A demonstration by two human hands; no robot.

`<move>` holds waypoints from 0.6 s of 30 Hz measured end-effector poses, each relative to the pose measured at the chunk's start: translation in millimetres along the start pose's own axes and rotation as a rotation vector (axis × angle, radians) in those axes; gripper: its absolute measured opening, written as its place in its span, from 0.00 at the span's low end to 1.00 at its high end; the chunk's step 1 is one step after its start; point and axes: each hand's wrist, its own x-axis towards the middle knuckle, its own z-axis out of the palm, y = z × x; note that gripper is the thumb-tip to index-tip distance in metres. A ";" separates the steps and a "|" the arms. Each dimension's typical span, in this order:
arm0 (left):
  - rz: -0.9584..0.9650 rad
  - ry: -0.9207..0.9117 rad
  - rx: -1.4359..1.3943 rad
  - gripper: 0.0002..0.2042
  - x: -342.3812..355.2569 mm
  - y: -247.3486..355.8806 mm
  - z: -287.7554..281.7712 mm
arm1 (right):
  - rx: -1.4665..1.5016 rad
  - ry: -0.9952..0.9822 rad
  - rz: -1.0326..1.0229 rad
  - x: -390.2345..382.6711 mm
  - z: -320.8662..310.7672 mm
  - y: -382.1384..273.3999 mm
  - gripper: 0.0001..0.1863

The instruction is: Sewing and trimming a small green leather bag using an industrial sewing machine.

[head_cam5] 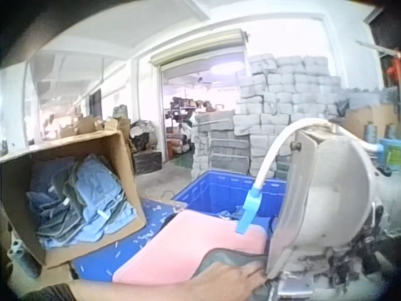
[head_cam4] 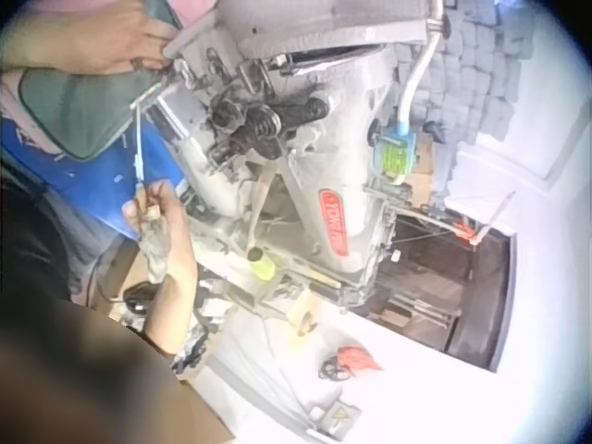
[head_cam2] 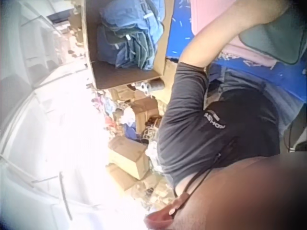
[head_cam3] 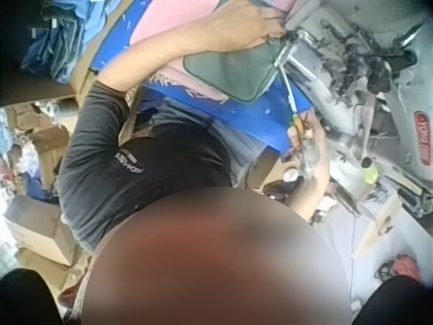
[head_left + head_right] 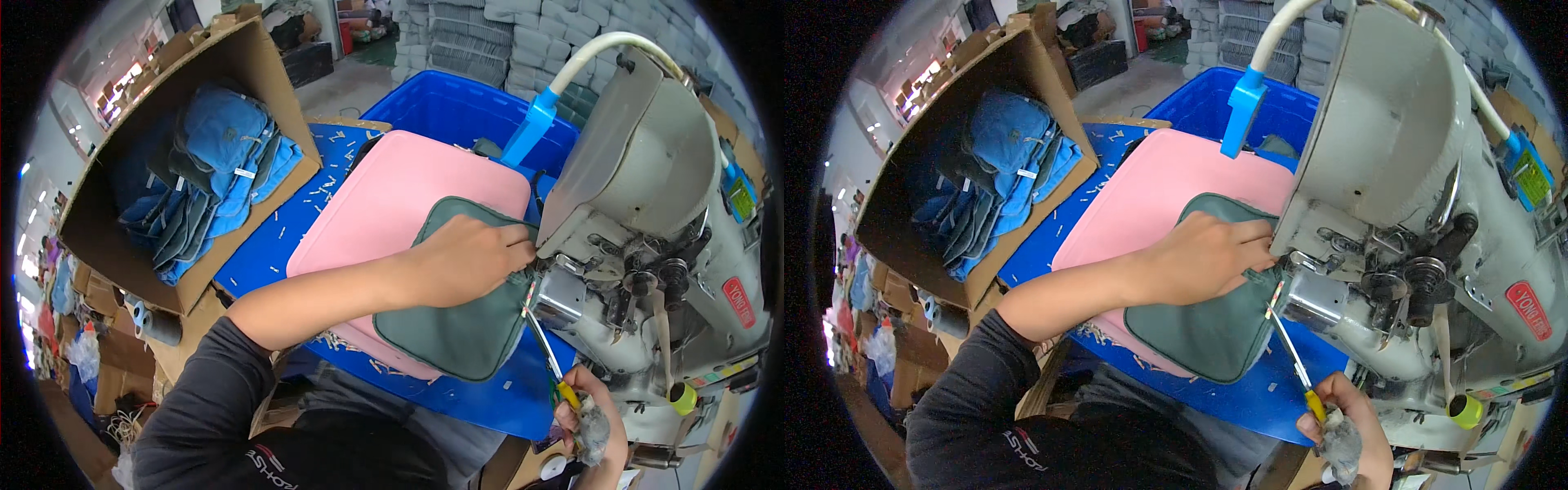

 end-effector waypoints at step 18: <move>0.121 0.061 0.292 0.11 -60.4 87.1 12.2 | -0.372 0.003 -0.014 12.7 -31.9 -41.8 0.25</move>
